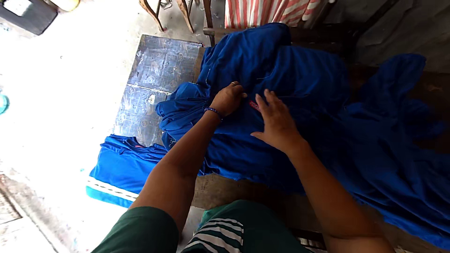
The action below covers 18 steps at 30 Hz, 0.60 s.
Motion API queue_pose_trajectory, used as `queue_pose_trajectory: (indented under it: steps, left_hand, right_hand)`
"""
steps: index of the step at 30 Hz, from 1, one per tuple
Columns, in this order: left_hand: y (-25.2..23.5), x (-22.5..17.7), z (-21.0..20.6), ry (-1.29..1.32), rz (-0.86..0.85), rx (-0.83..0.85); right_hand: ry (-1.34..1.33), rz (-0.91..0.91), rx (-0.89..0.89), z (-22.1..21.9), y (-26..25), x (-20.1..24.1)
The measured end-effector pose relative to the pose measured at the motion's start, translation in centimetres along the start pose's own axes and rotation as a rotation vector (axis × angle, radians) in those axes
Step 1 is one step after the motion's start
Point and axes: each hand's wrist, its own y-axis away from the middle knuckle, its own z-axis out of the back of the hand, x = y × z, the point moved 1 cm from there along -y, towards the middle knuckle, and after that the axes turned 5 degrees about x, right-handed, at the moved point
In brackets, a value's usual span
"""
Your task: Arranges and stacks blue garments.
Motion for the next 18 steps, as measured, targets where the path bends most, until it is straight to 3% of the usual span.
queue_pose_trajectory:
  steps: [5, 8, 11, 13, 15, 18]
  left_hand:
    - [1.3, 0.7, -0.6, 0.185, -0.262, -0.278]
    - [3.6, 0.7, -0.5, 0.229, -0.254, -0.462]
    - [9.7, -2.3, -0.7, 0.251, -0.181, -0.728]
    - [14.8, -5.2, -2.9, 0.472, -0.022, -0.852]
    - [18.2, -7.0, -6.2, 0.882, 0.314, -0.863]
    - [18.9, -6.9, -7.8, 1.423, 0.722, -0.829]
  right_hand:
    - [-0.057, -0.076, 0.306, -1.8, -8.0, 1.9]
    - [-0.195, -0.126, 0.400, -2.5, -10.2, 1.7]
    - [-0.251, -0.230, 0.492, -4.0, -11.0, 0.2]
    - [-0.219, -0.284, 0.546, -3.6, -11.3, 0.8]
    - [-0.157, -0.266, 0.585, -3.3, -11.5, 1.3]
    - [-0.048, -0.194, 0.614, -3.1, -11.5, 1.5]
